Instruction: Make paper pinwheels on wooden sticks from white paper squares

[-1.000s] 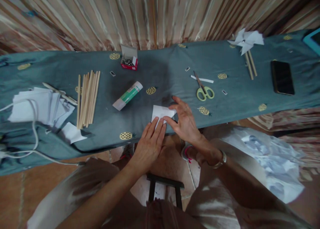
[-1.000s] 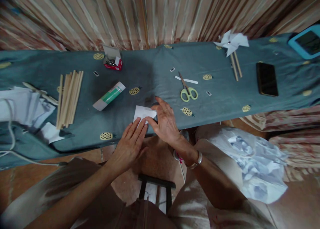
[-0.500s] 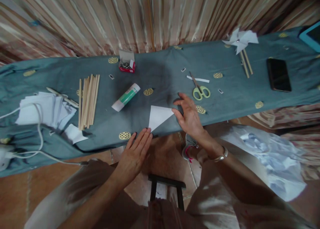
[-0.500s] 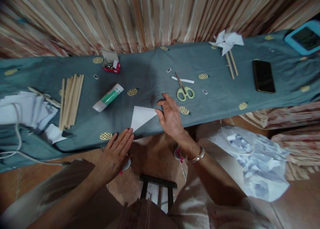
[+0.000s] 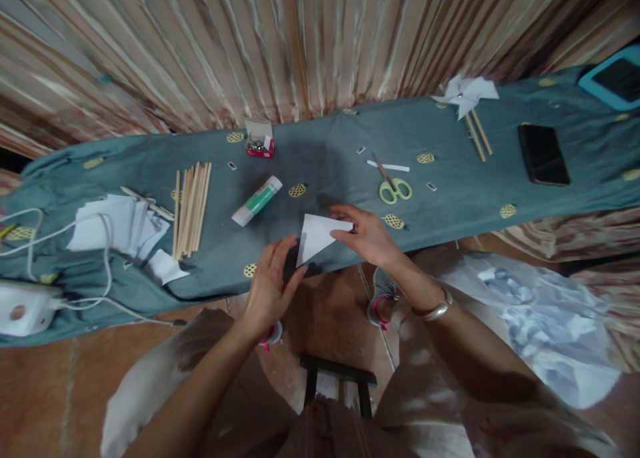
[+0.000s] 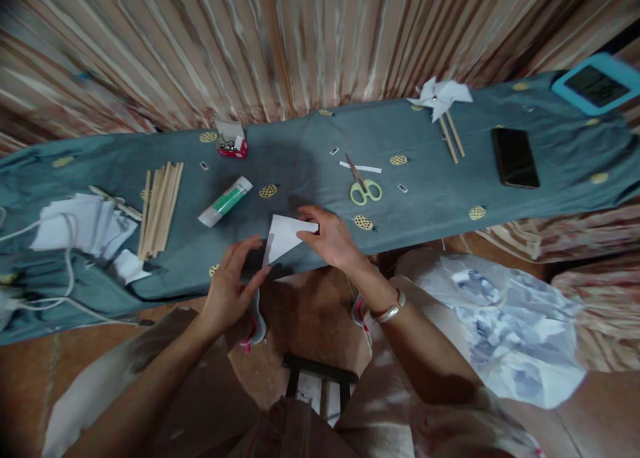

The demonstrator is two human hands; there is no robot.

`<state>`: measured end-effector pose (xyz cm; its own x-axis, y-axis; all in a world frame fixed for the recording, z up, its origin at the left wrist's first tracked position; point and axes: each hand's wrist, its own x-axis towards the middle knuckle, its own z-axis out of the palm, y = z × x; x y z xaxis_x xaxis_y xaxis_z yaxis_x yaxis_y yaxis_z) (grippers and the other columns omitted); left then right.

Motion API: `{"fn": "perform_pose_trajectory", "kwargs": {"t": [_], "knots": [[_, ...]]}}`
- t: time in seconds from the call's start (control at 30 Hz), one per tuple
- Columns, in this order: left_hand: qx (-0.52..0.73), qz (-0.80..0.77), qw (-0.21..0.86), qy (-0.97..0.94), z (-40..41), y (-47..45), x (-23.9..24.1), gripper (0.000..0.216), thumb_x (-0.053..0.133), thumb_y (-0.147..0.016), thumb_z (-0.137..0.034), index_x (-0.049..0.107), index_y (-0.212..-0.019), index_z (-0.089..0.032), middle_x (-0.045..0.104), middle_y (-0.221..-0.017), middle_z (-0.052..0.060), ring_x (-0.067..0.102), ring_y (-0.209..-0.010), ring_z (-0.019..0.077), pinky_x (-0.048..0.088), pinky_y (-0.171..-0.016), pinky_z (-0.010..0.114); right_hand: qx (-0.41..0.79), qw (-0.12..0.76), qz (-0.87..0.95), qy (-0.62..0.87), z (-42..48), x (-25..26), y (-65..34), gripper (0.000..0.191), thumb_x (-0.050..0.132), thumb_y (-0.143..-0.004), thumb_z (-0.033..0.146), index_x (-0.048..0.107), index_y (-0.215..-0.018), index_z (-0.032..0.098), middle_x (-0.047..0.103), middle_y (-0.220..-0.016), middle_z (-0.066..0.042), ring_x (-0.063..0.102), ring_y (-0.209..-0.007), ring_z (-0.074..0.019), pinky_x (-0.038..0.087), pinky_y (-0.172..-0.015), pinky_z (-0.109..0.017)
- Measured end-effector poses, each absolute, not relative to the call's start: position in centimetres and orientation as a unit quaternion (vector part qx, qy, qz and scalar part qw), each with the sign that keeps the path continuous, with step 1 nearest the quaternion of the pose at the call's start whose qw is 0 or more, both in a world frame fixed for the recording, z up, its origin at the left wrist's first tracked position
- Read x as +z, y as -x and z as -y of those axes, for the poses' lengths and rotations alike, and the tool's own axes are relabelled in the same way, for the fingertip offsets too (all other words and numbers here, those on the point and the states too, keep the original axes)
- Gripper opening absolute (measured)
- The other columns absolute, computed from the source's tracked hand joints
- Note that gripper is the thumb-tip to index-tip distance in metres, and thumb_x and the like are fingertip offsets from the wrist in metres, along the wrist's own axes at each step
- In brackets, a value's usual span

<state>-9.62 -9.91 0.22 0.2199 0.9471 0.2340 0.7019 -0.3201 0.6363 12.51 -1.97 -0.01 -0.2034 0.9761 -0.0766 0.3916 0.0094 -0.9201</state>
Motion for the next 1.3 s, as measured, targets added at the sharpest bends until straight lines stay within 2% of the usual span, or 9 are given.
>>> {"fn": "perform_pose_trajectory", "kwargs": {"t": [0.2, 0.33, 0.47, 0.63, 0.77, 0.87, 1.03, 1.17, 1.3], "knots": [[0.518, -0.549, 0.421, -0.503, 6.0, 6.8, 1.1, 0.080, 0.083, -0.069, -0.037, 0.046, -0.140, -0.026, 0.048, -0.149, 0.013, 0.045, -0.138, 0.0306, 0.039, -0.112, 0.047, 0.627, 0.487, 0.373, 0.480, 1.0, 0.8, -12.3, 0.040, 0.087, -0.057, 0.033, 0.070, -0.091, 0.020, 0.073, -0.081, 0.000, 0.066, -0.070, -0.0138, 0.052, -0.067, -0.028], [0.546, -0.485, 0.613, -0.303, 4.6, 4.0, 2.5, 0.065, 0.087, -0.062, -0.040, 0.064, -0.118, -0.018, 0.070, -0.117, 0.012, 0.066, -0.108, 0.0262, 0.052, -0.094, 0.039, 0.649, 0.540, 0.277, 0.458, 0.9, 2.1, -11.9, 0.039, 0.091, -0.051, 0.034, 0.071, -0.082, 0.021, 0.073, -0.078, 0.001, 0.065, -0.070, -0.0126, 0.051, -0.063, -0.024], [0.564, -0.463, 0.654, -0.199, 3.7, 1.6, 3.7, 0.047, 0.090, -0.055, -0.029, 0.071, -0.095, -0.014, 0.074, -0.098, 0.007, 0.068, -0.089, 0.0191, 0.054, -0.077, 0.030, 0.646, 0.533, 0.297, 0.459, 0.9, 2.6, -11.6, 0.038, 0.089, -0.052, 0.035, 0.071, -0.083, 0.021, 0.073, -0.078, 0.001, 0.065, -0.069, -0.0125, 0.051, -0.064, -0.024], [0.577, -0.476, 0.643, -0.162, 2.4, 0.4, 4.1, 0.042, 0.089, -0.052, -0.023, 0.069, -0.088, -0.015, 0.073, -0.095, 0.004, 0.066, -0.083, 0.0148, 0.051, -0.067, 0.024, 0.409, 0.445, 0.544, 0.582, -0.3, 3.3, -14.9, 0.029, 0.067, -0.081, 0.044, 0.070, -0.096, 0.019, 0.075, -0.086, -0.006, 0.068, -0.077, -0.0195, 0.052, -0.072, -0.032], [0.580, -0.464, 0.652, -0.154, 1.6, 0.4, 3.9, 0.044, 0.091, -0.050, -0.023, 0.068, -0.086, -0.016, 0.071, -0.088, 0.000, 0.065, -0.077, 0.0131, 0.052, -0.066, 0.024, 0.079, 0.214, 0.645, 0.730, -1.3, 3.7, -19.0, 0.023, 0.058, -0.089, 0.026, 0.069, -0.105, 0.014, 0.075, -0.101, -0.017, 0.069, -0.095, -0.0287, 0.050, -0.084, -0.039], [0.572, -0.453, 0.668, -0.146, 1.2, 0.2, 3.7, 0.042, 0.090, -0.050, -0.021, 0.067, -0.085, -0.016, 0.071, -0.084, -0.003, 0.065, -0.074, 0.0115, 0.053, -0.065, 0.024, 0.036, 0.097, 0.657, 0.747, -1.7, 3.7, -20.0, 0.021, 0.058, -0.089, 0.024, 0.069, -0.104, 0.013, 0.075, -0.096, -0.018, 0.069, -0.094, -0.0310, 0.050, -0.081, -0.039], [0.550, -0.446, 0.695, -0.127, 0.6, -0.8, 3.0, 0.041, 0.090, -0.046, -0.015, 0.066, -0.079, -0.014, 0.070, -0.078, -0.003, 0.065, -0.070, 0.0101, 0.052, -0.062, 0.021, 0.038, 0.059, 0.682, 0.728, -2.4, 3.6, -19.3, 0.023, 0.061, -0.088, 0.027, 0.067, -0.105, 0.014, 0.075, -0.096, -0.019, 0.071, -0.090, -0.0306, 0.050, -0.078, -0.037], [0.560, -0.440, 0.689, -0.137, -0.1, -1.1, 2.8, 0.039, 0.089, -0.047, -0.013, 0.066, -0.079, -0.016, 0.071, -0.078, -0.003, 0.066, -0.073, 0.0105, 0.053, -0.067, 0.022, 0.112, 0.155, 0.655, 0.731, -2.8, 3.1, -19.8, 0.020, 0.062, -0.083, 0.022, 0.070, -0.100, 0.017, 0.076, -0.092, -0.014, 0.071, -0.086, -0.0275, 0.052, -0.077, -0.038], [0.580, -0.435, 0.675, -0.137, -1.2, -0.4, 2.9, 0.039, 0.086, -0.047, -0.012, 0.063, -0.078, -0.017, 0.070, -0.078, -0.004, 0.067, -0.079, 0.0131, 0.056, -0.076, 0.029, 0.413, 0.380, 0.504, 0.656, -2.1, 2.3, -20.2, 0.026, 0.074, -0.071, 0.031, 0.069, -0.094, 0.019, 0.076, -0.083, -0.005, 0.069, -0.070, -0.0197, 0.049, -0.055, -0.028]]}}
